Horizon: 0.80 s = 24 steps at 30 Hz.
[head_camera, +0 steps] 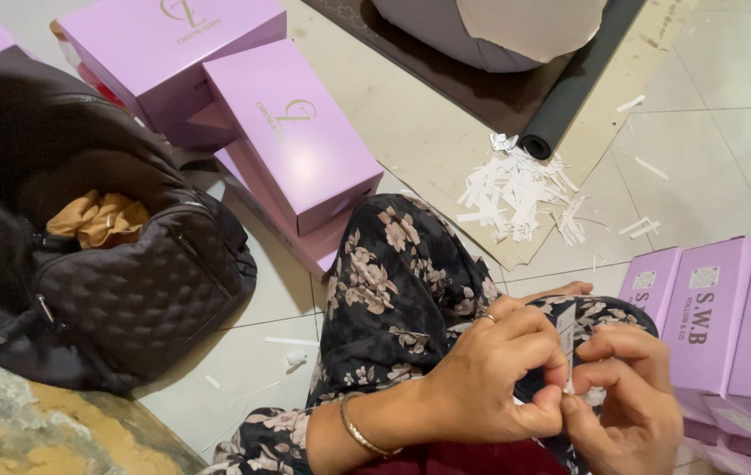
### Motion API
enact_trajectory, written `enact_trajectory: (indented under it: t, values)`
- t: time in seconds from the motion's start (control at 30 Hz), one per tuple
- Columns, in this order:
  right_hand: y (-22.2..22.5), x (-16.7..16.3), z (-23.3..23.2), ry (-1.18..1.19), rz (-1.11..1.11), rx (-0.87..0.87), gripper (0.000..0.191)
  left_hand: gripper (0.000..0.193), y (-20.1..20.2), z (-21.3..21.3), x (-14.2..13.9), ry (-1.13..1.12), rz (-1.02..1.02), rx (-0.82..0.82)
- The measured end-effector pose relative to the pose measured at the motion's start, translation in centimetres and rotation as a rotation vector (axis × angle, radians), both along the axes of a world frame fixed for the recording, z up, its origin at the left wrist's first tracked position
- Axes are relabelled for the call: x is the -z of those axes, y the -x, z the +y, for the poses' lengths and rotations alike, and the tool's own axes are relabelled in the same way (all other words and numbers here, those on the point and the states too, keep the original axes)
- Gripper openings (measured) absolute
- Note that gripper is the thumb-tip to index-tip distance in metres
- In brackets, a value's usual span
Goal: The person sits on the floor and applies small printed labels to the sides of pink shoe boxes. They peel the backing off each label, align it on the box, and smooth it down. The person also uses scissors to trim a label before applying it.
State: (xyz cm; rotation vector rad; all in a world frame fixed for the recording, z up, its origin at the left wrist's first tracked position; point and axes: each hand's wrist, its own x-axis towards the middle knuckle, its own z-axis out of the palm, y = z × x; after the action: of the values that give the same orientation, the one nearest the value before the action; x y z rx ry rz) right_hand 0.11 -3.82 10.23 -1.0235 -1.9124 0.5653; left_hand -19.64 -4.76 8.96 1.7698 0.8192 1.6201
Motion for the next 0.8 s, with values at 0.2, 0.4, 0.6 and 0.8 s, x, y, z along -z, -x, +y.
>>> enact_trajectory:
  t: [0.2,0.4,0.6,0.8]
  values:
    - [0.4,0.2,0.2,0.002,-0.03,0.02,0.019,0.013,0.3,0.2,0.4,-0.007,-0.015,-0.008]
    - [-0.1,1.4,0.7,0.008,0.006,-0.008,0.017,0.011,0.7,0.5,1.1,0.016,-0.064,0.012]
    - [-0.3,2.9,2.6,-0.01,0.024,-0.129,0.015,0.01,1.4,1.0,1.8,0.054,-0.086,0.002]
    - [0.8,2.3,3.0,0.053,-0.01,-0.106,0.016,0.011,2.6,1.2,1.8,0.036,-0.086,-0.038]
